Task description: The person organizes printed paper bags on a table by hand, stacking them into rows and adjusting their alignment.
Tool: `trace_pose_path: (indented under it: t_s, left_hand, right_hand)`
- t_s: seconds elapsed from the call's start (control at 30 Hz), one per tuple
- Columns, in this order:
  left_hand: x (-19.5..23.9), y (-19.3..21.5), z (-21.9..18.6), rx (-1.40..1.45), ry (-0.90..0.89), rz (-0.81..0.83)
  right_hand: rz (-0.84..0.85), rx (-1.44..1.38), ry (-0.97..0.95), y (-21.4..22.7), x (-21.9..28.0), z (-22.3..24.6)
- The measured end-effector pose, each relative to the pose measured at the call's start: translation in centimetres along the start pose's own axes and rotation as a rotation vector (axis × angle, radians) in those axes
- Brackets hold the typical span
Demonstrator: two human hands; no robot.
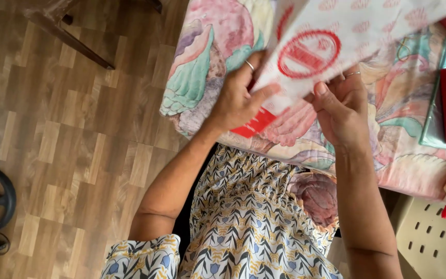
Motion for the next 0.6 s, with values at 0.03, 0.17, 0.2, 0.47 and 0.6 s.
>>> trace_pose_path:
  t_s: [0.03, 0.17, 0.2, 0.47, 0.6]
  left_hand:
    - [-0.2, 1.4, -0.2, 0.0, 0.003, -0.005]
    - [-0.6, 7.7, 1.3, -0.041, 0.428, -0.13]
    - [0.2, 9.1, 2.7, -0.156, 0.759, -0.099]
    - [1.3, 9.0, 4.2, -0.514, 0.788, -0.108]
    - [1.6, 7.6, 3.6, -1.506, 0.497, -0.122]
  right_hand:
    - [0.004, 0.0, -0.004, -0.2, -0.2, 0.2]
    - [-0.067, 0.305, -0.112, 0.8, 0.0, -0.3]
    - [-0.124, 0.372, -0.161, 1.7, 0.4, -0.7]
    - [-0.235, 0.396, -0.227, 6.4, 3.2, -2.4]
    - [-0.211, 0.37, -0.229, 6.6, 3.8, -2.2]
Point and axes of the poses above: each hand's wrist, its own x-axis away from the middle knuckle, its own y-axis out of the back of the hand, z = x × y, the point moved 6 cm from there along -x, towards the middle knuckle, and after that the axes turned 7 degrees about -x, right-handed, at the moved point
